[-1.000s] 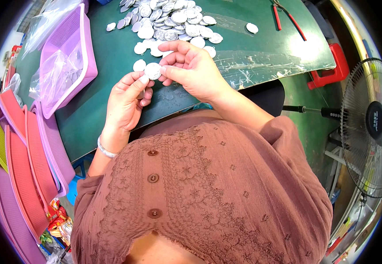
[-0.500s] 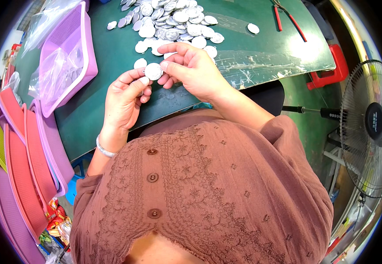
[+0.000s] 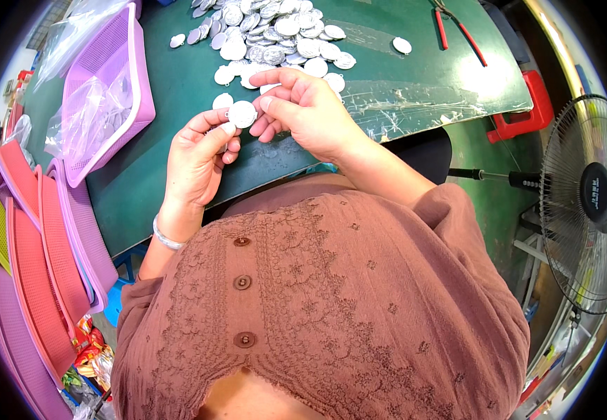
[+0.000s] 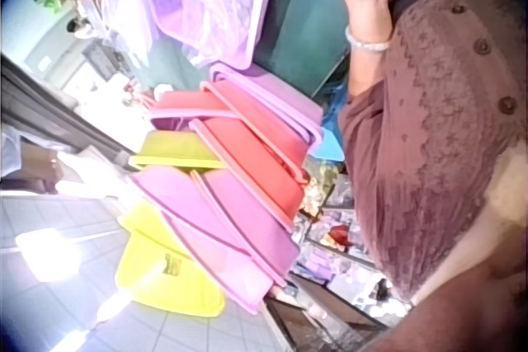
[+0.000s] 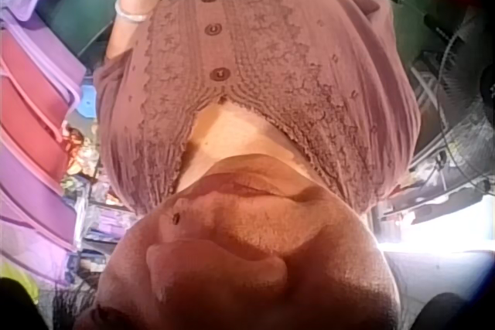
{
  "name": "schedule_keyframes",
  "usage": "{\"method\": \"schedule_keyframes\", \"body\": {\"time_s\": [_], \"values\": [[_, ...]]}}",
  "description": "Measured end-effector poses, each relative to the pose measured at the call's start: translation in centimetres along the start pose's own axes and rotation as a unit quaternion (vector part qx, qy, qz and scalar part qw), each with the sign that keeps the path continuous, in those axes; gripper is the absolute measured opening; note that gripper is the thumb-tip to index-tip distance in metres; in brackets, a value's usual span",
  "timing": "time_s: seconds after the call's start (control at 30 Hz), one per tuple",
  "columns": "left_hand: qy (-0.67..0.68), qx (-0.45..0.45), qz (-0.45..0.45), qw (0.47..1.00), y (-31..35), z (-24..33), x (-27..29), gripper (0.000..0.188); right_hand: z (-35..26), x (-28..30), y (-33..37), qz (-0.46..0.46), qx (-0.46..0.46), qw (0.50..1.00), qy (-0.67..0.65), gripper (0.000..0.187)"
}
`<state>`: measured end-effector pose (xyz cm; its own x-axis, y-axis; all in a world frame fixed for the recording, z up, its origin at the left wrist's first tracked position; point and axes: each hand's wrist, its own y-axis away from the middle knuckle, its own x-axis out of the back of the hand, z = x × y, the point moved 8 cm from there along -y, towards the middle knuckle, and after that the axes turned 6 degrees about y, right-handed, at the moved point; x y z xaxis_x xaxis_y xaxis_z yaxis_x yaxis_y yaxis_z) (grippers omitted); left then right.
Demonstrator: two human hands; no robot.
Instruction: The person repeatedly picks up small silver discs from a table, aligns them with other discs, and places them into a purple basket. The person handles the discs one at a time, stacking them in the hand before transferring them to the basket.
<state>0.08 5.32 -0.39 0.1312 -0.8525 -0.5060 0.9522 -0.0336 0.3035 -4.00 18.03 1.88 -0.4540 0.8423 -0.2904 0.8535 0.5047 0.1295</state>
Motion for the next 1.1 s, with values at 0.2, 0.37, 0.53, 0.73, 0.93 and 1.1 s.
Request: {"method": "schedule_keyframes", "body": {"time_s": [0.2,0.37,0.53,0.73,0.93,1.1], "values": [[0.002,-0.004,0.001,1.0,0.1,0.0,0.0,0.015,0.2,0.0,0.0,0.0,0.0,1.0,-0.012,0.028],[0.001,-0.004,0.0,1.0,0.1,0.0,0.1,0.015,0.3,0.0,0.1,0.0,-0.002,1.0,-0.006,0.028],[0.01,0.003,-0.004,1.0,0.3,0.1,-0.2,0.019,0.0,0.0,0.1,0.006,0.032,0.999,0.01,0.031],[0.047,0.005,-0.014,0.999,0.4,0.0,-0.8,0.031,-0.8,-0.6,0.5,0.002,0.129,0.99,0.055,0.04],[0.021,-0.037,-0.021,0.999,0.3,0.3,-0.5,0.037,-2.1,0.4,0.7,0.045,0.192,0.965,0.173,0.04],[0.009,-0.025,-0.009,1.0,0.2,0.0,-0.1,0.035,-2.7,1.2,0.8,0.059,0.229,0.877,0.419,0.042]]}}
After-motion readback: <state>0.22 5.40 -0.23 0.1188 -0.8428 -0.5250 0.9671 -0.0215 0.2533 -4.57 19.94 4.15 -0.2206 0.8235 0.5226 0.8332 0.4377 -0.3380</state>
